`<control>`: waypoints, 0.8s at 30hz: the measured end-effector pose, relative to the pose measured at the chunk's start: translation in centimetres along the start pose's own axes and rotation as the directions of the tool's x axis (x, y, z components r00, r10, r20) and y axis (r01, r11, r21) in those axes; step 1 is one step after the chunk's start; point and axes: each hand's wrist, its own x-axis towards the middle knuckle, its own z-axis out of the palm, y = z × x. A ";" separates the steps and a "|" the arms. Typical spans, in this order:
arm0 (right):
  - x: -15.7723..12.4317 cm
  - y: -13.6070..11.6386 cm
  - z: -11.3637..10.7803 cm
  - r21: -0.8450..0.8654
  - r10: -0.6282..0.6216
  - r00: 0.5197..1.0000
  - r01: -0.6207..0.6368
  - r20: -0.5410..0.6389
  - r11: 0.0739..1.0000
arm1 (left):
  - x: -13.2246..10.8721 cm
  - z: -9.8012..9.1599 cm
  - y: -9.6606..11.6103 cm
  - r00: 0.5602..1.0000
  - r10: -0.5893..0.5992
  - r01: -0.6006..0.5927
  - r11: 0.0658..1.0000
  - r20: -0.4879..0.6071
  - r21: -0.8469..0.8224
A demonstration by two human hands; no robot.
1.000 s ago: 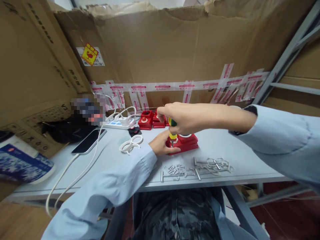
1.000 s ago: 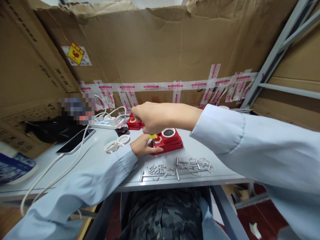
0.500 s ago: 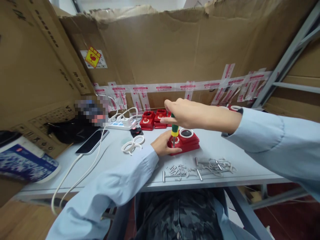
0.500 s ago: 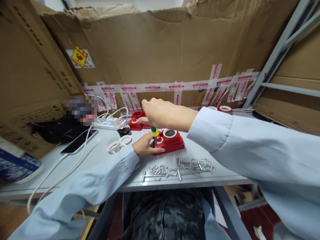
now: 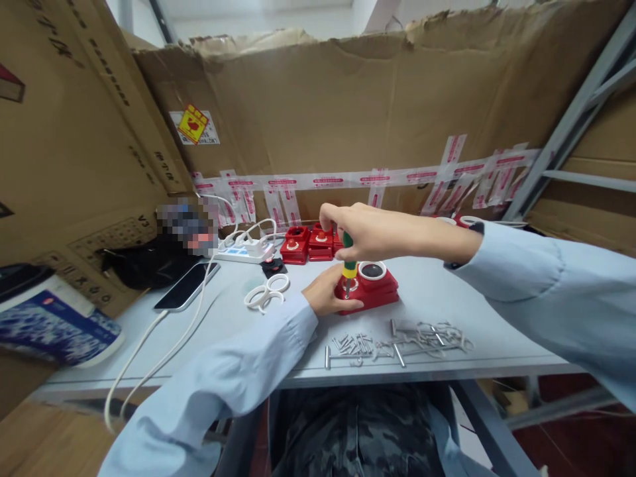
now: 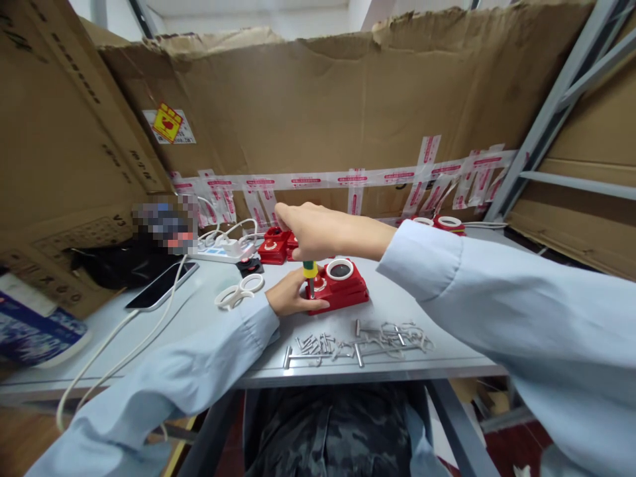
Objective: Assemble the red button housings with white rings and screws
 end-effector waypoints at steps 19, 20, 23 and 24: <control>-0.2 -0.2 0.2 -0.017 0.044 0.998 -0.045 -0.046 0.999 | 0.0 -0.1 0.0 1.000 -0.016 0.016 1.000 0.019 -0.010; -0.2 -0.1 0.2 0.002 0.030 0.999 -0.030 -0.039 1.000 | 0.0 -0.1 0.0 1.000 -0.013 0.013 1.000 0.020 -0.012; -0.2 -0.1 0.1 0.024 0.011 1.000 -0.011 0.015 1.000 | 0.0 -0.1 0.0 0.999 -0.027 0.027 1.000 0.026 -0.002; -0.2 -0.1 0.1 0.018 0.020 1.000 -0.020 0.015 1.000 | 0.0 -0.1 0.1 0.999 -0.035 0.035 0.999 0.024 0.005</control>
